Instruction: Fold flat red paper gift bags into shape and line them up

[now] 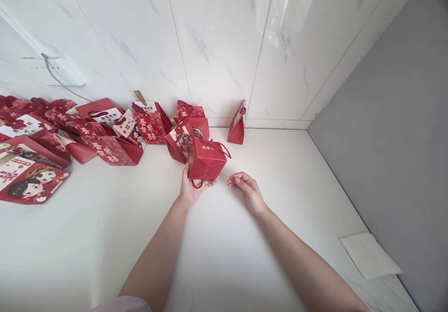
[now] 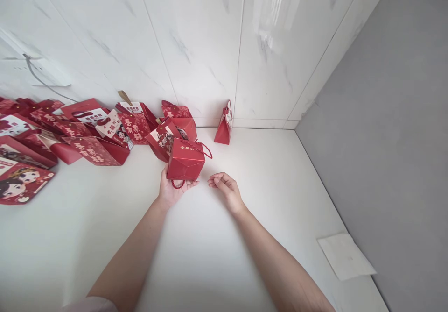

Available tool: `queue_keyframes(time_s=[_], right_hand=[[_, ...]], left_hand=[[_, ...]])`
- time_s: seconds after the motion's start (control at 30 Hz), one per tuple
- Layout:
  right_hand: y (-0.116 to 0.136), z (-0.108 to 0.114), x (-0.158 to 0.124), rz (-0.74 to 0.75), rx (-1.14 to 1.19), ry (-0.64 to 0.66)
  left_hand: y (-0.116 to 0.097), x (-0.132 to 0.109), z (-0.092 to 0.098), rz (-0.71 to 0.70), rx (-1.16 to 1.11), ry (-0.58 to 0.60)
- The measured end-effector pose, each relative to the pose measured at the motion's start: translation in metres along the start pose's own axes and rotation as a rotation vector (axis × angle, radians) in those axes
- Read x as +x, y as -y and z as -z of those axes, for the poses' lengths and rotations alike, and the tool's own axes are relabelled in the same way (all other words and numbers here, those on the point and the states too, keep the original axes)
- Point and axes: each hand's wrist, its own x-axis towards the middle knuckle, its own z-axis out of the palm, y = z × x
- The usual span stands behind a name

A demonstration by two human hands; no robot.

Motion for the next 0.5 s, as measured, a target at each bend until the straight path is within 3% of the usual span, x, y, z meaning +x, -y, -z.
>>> queue_keyframes(time_s=[0.27,0.4,0.5], right_hand=[[0.002,-0.002,-0.001,0.016,-0.003,-0.017],[0.004,-0.003,-0.001,0.019,0.016,-0.067],[0.005,-0.004,-0.002,0.008,0.019,-0.080]], left_hand=[[0.003,0.000,-0.002,-0.023,0.060,-0.012],[0.014,0.001,-0.007,-0.281,0.355,-0.178],[0.017,-0.004,-0.018,-0.476,0.587,-0.150]])
